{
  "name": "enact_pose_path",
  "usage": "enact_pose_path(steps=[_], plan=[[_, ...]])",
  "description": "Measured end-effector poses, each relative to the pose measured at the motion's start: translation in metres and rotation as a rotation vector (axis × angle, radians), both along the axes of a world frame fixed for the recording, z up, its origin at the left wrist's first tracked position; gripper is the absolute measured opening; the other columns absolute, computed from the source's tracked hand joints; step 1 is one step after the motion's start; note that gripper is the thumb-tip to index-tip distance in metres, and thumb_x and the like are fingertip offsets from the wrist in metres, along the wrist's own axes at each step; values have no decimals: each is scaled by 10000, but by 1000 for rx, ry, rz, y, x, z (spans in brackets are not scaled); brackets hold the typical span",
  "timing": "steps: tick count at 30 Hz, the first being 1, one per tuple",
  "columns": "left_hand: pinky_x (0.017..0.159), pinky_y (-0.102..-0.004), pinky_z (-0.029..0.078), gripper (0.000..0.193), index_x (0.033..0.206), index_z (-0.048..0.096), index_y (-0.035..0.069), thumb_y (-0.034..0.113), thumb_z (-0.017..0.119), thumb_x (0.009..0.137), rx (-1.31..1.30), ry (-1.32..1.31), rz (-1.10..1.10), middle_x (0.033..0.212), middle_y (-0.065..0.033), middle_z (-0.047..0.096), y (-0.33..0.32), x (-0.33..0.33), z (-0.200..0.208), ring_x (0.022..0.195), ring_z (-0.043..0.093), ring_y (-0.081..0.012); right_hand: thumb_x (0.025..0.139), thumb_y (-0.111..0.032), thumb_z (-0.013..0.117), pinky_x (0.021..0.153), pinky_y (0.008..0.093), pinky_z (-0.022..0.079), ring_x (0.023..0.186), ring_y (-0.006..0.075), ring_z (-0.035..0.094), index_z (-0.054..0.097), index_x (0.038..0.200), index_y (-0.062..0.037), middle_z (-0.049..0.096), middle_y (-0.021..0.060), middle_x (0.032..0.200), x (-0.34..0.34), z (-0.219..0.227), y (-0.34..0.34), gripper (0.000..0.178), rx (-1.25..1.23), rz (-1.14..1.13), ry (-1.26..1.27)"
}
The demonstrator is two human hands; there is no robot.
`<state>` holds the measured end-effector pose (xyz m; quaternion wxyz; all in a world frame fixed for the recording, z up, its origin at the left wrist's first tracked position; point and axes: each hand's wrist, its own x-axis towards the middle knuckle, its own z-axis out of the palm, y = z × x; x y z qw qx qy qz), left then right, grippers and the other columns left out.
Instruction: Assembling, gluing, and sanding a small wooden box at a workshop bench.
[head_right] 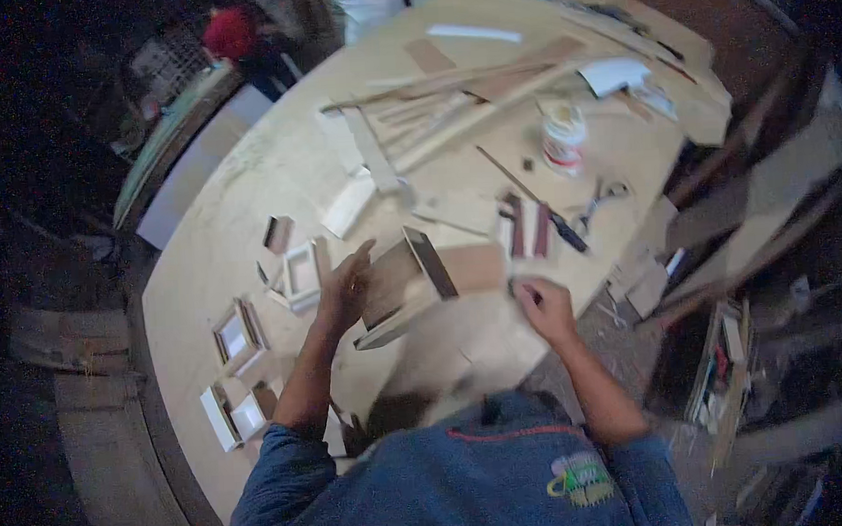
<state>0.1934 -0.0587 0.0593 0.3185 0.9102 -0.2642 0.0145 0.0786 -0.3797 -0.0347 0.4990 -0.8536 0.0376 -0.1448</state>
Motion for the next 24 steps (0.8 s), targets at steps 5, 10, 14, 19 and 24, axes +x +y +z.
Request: enact_pose_path(steps=[5, 10, 14, 19, 24], plan=[[727, -446, 494, 377, 1179, 512, 72, 32, 540, 805, 8, -71, -218, 1014, -160, 596, -22, -65, -27, 882, 591, -378, 832, -175, 637, 583, 253, 451, 625, 121, 576, 667, 938, -17, 669, 100, 797, -2, -7, 2, 192, 163, 16, -61], [728, -449, 491, 363, 1184, 515, 75, 58, 532, 822, 106, -29, -197, 1032, -166, 591, -32, -85, -29, 886, 593, -376, 831, -153, 634, 602, 240, 458, 649, 99, 584, 674, 934, -20, 680, 77, 806, -9, -9, 0, 174, 259, 66, -90], [765, -437, 491, 380, 1187, 521, 76, 89, 568, 810, 149, 41, -60, 1047, -177, 589, -34, -96, -29, 914, 589, -371, 823, -138, 633, 608, 243, 464, 667, 105, 602, 672, 926, -12, 681, 86, 806, -10, -10, -2, 168, 173, 73, -98], [826, -422, 482, 474, 1187, 538, 69, 179, 679, 748, 12, -199, -64, 1080, -180, 591, -25, -130, -26, 985, 571, -358, 812, -124, 628, 593, 250, 469, 630, 135, 612, 675, 903, -16, 667, 93, 775, -8, -10, -2, 149, 136, 58, -140], [824, -408, 483, 543, 1175, 554, 66, 250, 741, 699, 76, -92, -199, 1072, -165, 602, -26, -169, -25, 993, 576, -327, 728, -68, 640, 829, 366, 468, 937, 267, 586, 645, 1051, -91, 615, 115, 1016, -2, 25, 24, 324, -438, 139, -311]])
